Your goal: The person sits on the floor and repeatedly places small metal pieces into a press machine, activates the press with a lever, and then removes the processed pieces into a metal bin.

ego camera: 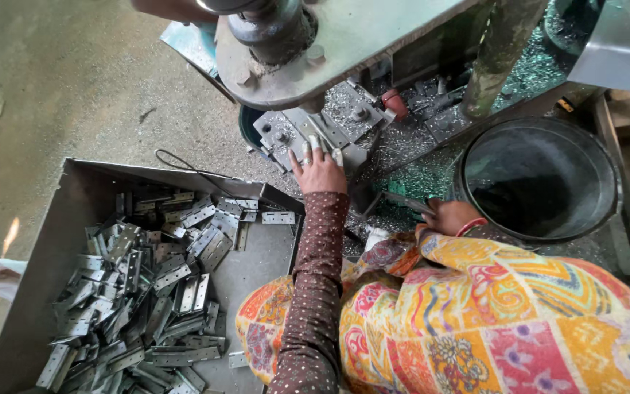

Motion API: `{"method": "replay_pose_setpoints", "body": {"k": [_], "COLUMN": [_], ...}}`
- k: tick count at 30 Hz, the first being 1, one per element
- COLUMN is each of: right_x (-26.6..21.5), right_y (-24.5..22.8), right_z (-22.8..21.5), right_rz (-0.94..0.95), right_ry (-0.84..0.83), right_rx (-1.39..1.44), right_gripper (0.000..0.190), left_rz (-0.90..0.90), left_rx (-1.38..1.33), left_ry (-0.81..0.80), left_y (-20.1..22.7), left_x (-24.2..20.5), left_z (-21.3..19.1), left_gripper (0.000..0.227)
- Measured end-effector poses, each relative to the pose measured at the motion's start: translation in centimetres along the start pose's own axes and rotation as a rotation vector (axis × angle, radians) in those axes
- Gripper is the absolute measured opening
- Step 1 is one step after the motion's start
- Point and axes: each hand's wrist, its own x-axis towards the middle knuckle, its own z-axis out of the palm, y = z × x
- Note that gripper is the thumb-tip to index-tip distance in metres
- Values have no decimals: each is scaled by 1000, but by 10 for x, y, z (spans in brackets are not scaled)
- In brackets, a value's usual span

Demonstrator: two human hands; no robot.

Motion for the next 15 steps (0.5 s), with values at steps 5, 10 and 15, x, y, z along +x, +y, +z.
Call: {"method": "replay_pose_setpoints", "body": {"k": [5, 10, 15], "right_x": [13, 20, 8], "right_y": [2, -15, -4], "right_z": [-9, -30, -7], "right_rz": [48, 36, 15], "right_ry": [-117, -91, -97], "right_rx": [-32, -183, -40], "right_gripper": [42, 45, 44], "left_rz": [1, -73, -52], "left_rx": [11, -6, -21], "left_ry": [13, -100, -2], "left_y": [2, -3, -7], "left_x": [-4, 12, 17], "left_z": [-6, -10, -13], "left_gripper": [31, 32, 29]}}
